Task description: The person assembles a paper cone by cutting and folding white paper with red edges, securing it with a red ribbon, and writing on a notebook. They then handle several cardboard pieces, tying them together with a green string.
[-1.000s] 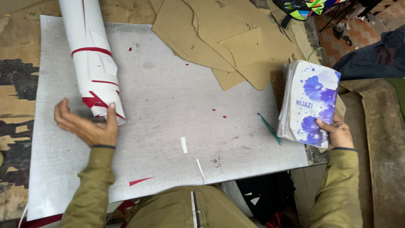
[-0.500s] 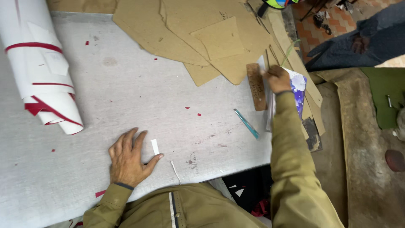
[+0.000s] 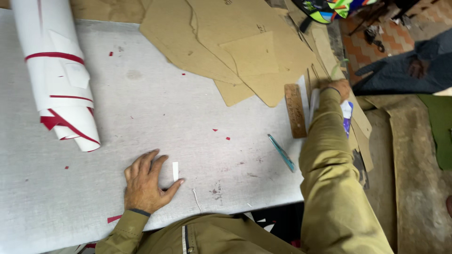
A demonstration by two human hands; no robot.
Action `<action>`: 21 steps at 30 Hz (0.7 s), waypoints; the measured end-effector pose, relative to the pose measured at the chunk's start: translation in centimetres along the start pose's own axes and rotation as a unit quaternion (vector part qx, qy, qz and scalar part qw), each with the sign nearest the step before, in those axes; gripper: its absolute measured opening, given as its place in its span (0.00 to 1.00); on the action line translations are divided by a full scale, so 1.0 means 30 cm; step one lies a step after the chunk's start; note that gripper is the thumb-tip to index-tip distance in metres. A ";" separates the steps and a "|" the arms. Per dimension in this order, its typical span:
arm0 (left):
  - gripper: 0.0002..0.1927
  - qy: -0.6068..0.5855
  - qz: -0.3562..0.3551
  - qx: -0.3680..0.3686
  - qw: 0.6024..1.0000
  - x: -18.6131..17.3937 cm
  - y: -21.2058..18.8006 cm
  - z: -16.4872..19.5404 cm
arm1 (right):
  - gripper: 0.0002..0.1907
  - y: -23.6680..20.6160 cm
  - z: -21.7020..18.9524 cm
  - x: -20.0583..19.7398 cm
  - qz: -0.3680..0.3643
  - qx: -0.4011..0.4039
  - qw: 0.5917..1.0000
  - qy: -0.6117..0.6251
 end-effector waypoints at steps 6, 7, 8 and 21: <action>0.40 0.004 -0.005 0.003 1.000 -0.003 0.000 -0.001 | 0.13 0.062 0.011 0.061 0.014 -0.143 0.988 -0.054; 0.40 -0.002 0.003 0.009 1.000 0.002 -0.001 -0.004 | 0.11 0.062 -0.002 0.048 0.043 -0.209 0.976 -0.047; 0.41 -0.009 0.002 0.008 1.000 0.005 -0.001 -0.011 | 0.12 0.058 -0.028 0.035 0.071 -0.278 0.957 -0.039; 0.17 0.011 0.085 0.186 0.979 -0.132 0.067 0.087 | 0.06 -1.102 -0.019 -0.154 -0.382 -0.734 0.516 0.222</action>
Point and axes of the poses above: each hand's wrist, its own y-axis towards the middle knuckle, its own x-axis out of the palm, z = x × y, the point moved 1 cm from there along y, towards the middle knuckle, and after that the axes turned 9 degrees about -y, right-handed, at the moved point
